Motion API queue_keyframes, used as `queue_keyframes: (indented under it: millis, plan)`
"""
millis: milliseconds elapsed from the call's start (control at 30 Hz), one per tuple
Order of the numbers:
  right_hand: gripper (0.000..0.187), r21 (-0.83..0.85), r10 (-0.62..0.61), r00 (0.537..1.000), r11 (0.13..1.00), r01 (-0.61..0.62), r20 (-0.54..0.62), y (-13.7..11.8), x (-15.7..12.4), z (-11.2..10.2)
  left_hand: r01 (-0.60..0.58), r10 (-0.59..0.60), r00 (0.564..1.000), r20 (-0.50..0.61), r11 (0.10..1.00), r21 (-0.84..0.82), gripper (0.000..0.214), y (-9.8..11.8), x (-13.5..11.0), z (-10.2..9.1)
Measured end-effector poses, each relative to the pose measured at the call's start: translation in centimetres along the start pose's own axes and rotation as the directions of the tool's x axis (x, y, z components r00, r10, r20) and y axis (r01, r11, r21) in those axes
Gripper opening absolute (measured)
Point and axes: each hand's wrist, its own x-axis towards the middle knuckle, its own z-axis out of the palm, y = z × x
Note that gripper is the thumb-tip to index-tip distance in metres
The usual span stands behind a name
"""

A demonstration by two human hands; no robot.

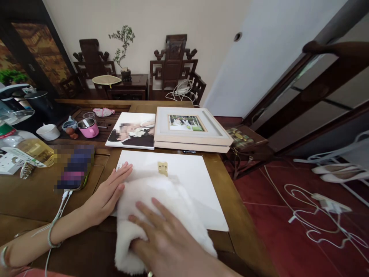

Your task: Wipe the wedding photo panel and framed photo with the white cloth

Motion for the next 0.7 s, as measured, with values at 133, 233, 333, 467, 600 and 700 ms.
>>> queue_keyframes:
  millis: [133,233,333,467,600,700]
  plan:
    - [0.042,-0.052,0.268,0.962,0.961,-0.270,-0.045,2.0,0.0,-2.3,-0.006,0.001,0.999,0.050,0.995,0.103,0.046,-0.3,-0.1,0.3]
    - [0.048,-0.077,0.374,0.926,0.923,-0.378,-0.056,4.5,1.8,-3.6,-0.040,0.027,0.996,0.083,0.986,0.159,0.047,-0.5,-0.2,0.6]
    - [0.041,0.006,0.354,0.931,0.935,-0.355,-0.091,6.7,4.7,-4.0,-0.071,0.047,0.992,0.119,0.977,0.201,0.046,-0.6,-0.2,0.7]
    - [0.034,0.054,0.248,0.965,0.968,-0.244,-0.086,7.9,8.5,-3.4,-0.071,0.046,0.992,0.118,0.973,0.218,0.046,-0.4,-0.1,0.6]
    - [0.033,0.062,0.264,0.959,0.964,-0.259,-0.098,7.6,9.1,-3.3,-0.076,0.055,0.993,0.100,0.975,0.211,0.046,-0.5,-0.1,0.6]
    - [0.027,0.076,0.345,0.929,0.938,-0.337,-0.133,8.1,6.4,-3.9,-0.094,0.071,0.992,0.107,0.969,0.227,0.045,-0.7,-0.2,0.7]
